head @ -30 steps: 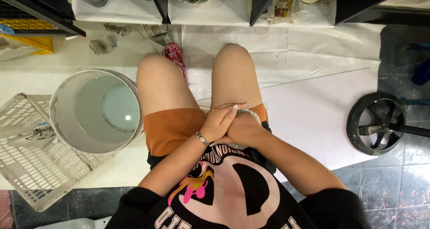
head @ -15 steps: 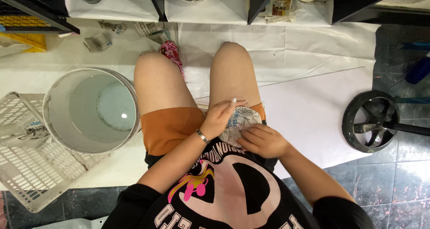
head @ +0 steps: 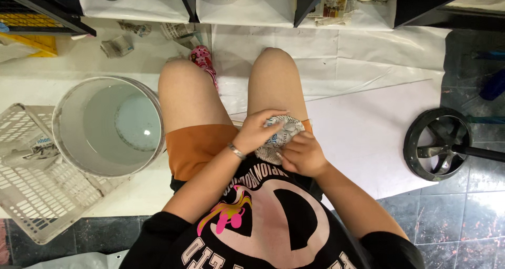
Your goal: The person sits on the floor and wraps a small bowl and a glass tumbler with newspaper. They fold the paper around each item, tuck the edges, and place the wrapped items on a nearby shelf.
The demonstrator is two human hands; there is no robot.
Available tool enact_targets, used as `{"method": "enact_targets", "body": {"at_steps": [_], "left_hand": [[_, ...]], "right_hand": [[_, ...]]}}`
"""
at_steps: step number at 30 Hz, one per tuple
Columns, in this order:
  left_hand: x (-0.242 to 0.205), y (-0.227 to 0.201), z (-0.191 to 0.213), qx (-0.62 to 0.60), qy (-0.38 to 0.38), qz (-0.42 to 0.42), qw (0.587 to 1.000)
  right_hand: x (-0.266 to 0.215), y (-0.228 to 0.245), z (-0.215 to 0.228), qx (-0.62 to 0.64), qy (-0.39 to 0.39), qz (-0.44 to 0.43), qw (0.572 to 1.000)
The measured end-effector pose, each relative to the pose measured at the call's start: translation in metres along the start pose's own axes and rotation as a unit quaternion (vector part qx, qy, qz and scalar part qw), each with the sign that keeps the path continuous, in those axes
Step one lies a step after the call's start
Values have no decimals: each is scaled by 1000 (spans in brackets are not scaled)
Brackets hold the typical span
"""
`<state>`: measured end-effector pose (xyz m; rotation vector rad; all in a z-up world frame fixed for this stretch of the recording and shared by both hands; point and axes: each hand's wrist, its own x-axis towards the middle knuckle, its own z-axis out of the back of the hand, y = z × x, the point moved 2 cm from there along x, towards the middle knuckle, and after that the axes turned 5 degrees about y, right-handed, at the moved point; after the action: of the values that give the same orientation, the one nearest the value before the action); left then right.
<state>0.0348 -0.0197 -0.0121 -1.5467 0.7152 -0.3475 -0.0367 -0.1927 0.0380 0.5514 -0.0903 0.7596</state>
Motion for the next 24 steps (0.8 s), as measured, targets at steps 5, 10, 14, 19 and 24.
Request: {"method": "enact_targets", "body": {"at_steps": [5, 10, 14, 19, 24], "left_hand": [[-15, -7, 19, -130, 115, -173, 969], [-24, 7, -6, 81, -60, -146, 984], [-15, 29, -19, -61, -172, -28, 983], [-10, 27, -26, -340, -230, 5, 912], [-15, 3, -33, -337, -284, 95, 893]], "right_hand": [[4, -11, -1, 113, -77, -36, 990], [3, -12, -10, 115, -105, -61, 986], [4, -6, -12, 76, -108, -76, 988], [5, 11, -20, 5, -117, -101, 988], [8, 17, -20, -4, -128, -108, 986]]}}
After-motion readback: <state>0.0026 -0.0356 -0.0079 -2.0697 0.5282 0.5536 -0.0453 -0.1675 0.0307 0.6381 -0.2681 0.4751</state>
